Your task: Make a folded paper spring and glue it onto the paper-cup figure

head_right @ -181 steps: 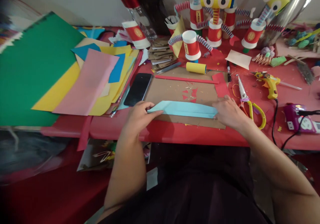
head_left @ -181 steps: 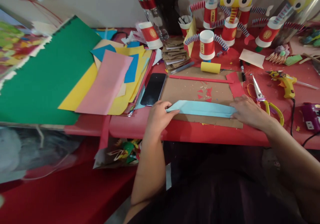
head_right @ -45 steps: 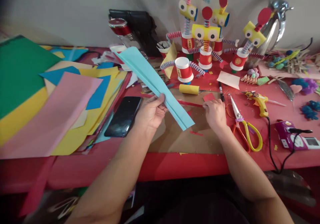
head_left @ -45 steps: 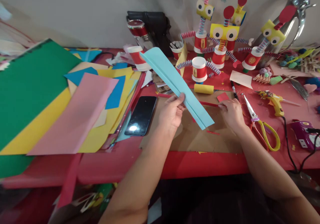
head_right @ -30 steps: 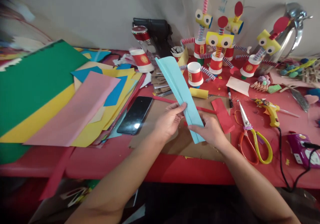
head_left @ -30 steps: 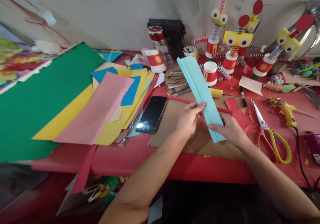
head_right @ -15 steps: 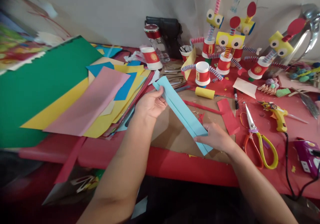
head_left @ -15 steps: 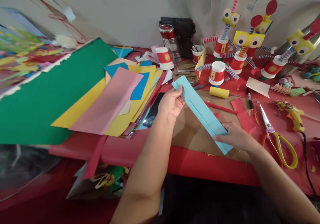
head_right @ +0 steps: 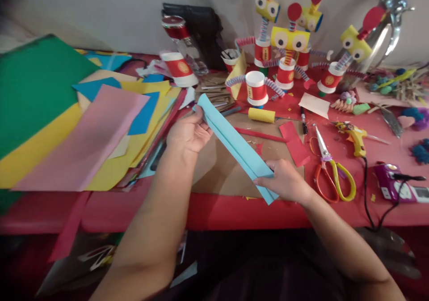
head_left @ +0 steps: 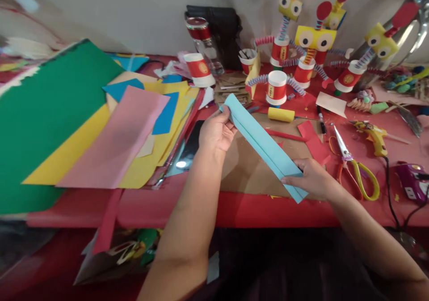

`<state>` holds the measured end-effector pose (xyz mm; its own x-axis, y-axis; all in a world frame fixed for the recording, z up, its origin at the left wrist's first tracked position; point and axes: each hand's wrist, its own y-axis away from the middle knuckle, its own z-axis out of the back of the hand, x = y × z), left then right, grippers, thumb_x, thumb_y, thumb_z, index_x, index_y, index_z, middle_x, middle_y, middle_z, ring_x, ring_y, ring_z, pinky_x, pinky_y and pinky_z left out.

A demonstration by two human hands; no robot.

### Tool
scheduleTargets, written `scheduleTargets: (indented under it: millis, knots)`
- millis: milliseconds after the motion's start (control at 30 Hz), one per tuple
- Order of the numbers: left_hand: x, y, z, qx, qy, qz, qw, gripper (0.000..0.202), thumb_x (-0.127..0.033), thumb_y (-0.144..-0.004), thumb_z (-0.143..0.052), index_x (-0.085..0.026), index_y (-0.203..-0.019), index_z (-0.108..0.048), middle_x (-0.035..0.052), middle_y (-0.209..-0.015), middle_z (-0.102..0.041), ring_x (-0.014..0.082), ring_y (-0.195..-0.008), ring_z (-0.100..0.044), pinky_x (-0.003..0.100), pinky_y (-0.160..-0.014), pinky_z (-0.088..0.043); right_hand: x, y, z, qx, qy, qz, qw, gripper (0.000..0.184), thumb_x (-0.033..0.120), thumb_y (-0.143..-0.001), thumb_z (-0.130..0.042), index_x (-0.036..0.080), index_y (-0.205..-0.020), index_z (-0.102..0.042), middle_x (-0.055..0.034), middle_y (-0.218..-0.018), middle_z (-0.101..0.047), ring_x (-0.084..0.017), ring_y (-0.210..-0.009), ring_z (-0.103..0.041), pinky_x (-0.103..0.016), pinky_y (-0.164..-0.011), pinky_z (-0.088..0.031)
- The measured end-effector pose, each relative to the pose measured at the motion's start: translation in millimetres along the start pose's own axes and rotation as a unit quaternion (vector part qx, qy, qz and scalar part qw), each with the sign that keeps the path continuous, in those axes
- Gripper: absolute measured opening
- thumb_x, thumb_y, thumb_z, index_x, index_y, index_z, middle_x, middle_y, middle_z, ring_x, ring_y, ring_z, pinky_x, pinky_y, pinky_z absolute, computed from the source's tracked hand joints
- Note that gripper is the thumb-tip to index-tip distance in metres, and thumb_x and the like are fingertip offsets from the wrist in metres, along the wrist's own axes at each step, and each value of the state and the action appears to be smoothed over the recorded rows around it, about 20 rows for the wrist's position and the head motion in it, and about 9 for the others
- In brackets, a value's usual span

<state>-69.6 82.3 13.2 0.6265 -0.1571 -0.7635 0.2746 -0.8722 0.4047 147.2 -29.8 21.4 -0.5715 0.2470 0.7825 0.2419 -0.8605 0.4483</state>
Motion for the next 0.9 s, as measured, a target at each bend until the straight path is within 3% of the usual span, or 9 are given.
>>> scheduleTargets:
  millis: [167, 300, 367, 467, 533, 600, 700, 767, 900]
  knots:
    - [37.6, 48.5, -17.7, 0.205, -0.134, 0.095, 0.965, 0.012, -0.014, -0.068, -0.079, -0.016, -0.068, -0.066, 0.0, -0.063, -0.069, 0.0107, -0.054, -0.062, 0.022, -0.057, -0.051, -12.1, 28.4, -20.9, -0.102, -0.087, -0.029, 0.991, 0.024, 0.038, -0.071, -0.067, 0.019, -0.065, -0.055, 0.0037, -0.056, -0.053, -0.011, -0.053, -0.048, -0.023, -0.048, -0.036]
    - [59.5, 75.2, -17.2, 0.29, -0.199, 0.144, 0.925, 0.02, -0.018, -0.058, -0.085, -0.015, -0.071, -0.071, 0.0031, -0.067, -0.071, 0.0139, -0.063, -0.065, 0.025, -0.065, -0.053, -19.3, 49.6, -51.6, -0.138, -0.183, 0.004, 0.973, 0.023, 0.041, -0.076, -0.065, 0.019, -0.075, -0.059, 0.001, -0.066, -0.06, -0.014, -0.062, -0.054, -0.025, -0.055, -0.044]
    - [63.3, 76.8, -14.1, 0.328, -0.232, 0.165, 0.901, 0.024, -0.02, -0.055, -0.086, -0.015, -0.073, -0.072, 0.0042, -0.07, -0.073, 0.0156, -0.067, -0.067, 0.027, -0.067, -0.053, -20.3, 61.3, -69.2, -0.093, -0.253, 0.021, 0.963, 0.027, 0.046, -0.081, -0.061, 0.019, -0.081, -0.061, -0.0014, -0.073, -0.065, -0.016, -0.066, -0.059, -0.027, -0.06, -0.049]
    - [62.7, 74.4, -9.3, 0.383, -0.292, 0.195, 0.855, 0.03, -0.016, -0.055, -0.084, -0.017, -0.082, -0.071, 0.0038, -0.071, -0.073, 0.0162, -0.066, -0.067, 0.027, -0.065, -0.053, -19.9, 79.6, -83.8, 0.067, -0.295, 0.007, 0.953, 0.036, 0.053, -0.087, -0.053, 0.02, -0.076, -0.063, -0.0017, -0.067, -0.066, -0.016, -0.059, -0.063, -0.027, -0.056, -0.052]
    - [60.2, 74.3, -6.4, 0.413, -0.327, 0.191, 0.828, 0.037, -0.015, -0.058, -0.08, -0.019, -0.093, -0.069, 0.0015, -0.068, -0.072, 0.0157, -0.063, -0.067, 0.026, -0.062, -0.051, -18.8, 90.5, -80.3, 0.168, -0.225, 0.024, 0.959, 0.037, 0.053, -0.085, -0.058, 0.02, -0.069, -0.065, -0.0008, -0.062, -0.066, -0.016, -0.058, -0.065, -0.025, -0.055, -0.051]
    - [57.3, 75.3, -4.0, 0.44, -0.372, 0.172, 0.799, 0.043, -0.014, -0.062, -0.076, -0.022, -0.103, -0.066, -0.0016, -0.066, -0.071, 0.0147, -0.06, -0.065, 0.023, -0.057, -0.048, -18.0, 97.3, -68.1, 0.19, -0.12, 0.092, 0.97, 0.036, 0.05, -0.086, -0.06, 0.02, -0.069, -0.069, -0.002, -0.064, -0.07, -0.017, -0.059, -0.066, -0.025, -0.056, -0.05]
    - [54.2, 74.4, -3.0, 0.472, -0.455, 0.129, 0.744, 0.052, -0.015, -0.062, -0.071, -0.024, -0.112, -0.063, -0.0059, -0.058, -0.065, 0.0135, -0.049, -0.058, 0.021, -0.047, -0.039, -21.6, 93.5, -44.8, -0.04, 0.037, 0.166, 0.985, 0.036, 0.039, -0.096, -0.046, 0.019, -0.088, -0.074, -0.0079, -0.079, -0.075, -0.019, -0.072, -0.07, -0.03, -0.066, -0.054]
    - [53.9, 70.1, -4.9, 0.484, -0.493, 0.078, 0.719, 0.056, -0.015, -0.058, -0.073, -0.025, -0.112, -0.064, -0.0082, -0.052, -0.059, 0.013, -0.043, -0.053, 0.021, -0.044, -0.034, -29.3, 80.9, -31.7, -0.196, 0.156, 0.166, 0.954, 0.034, 0.032, -0.098, -0.042, 0.019, -0.109, -0.071, -0.0124, -0.101, -0.075, -0.023, -0.095, -0.07, -0.039, -0.084, -0.055]
    - [53.3, 57.8, -11.8, 0.497, -0.571, 0.007, 0.654, 0.063, -0.012, -0.051, -0.079, -0.027, -0.111, -0.067, -0.0078, -0.05, -0.058, 0.0156, -0.043, -0.052, 0.024, -0.05, -0.035, -49.6, 49.2, -19.7, -0.252, 0.317, 0.144, 0.903, 0.039, 0.028, -0.096, -0.049, 0.017, -0.131, -0.06, -0.0147, -0.138, -0.058, -0.031, -0.134, -0.048, -0.051, -0.109, -0.04]
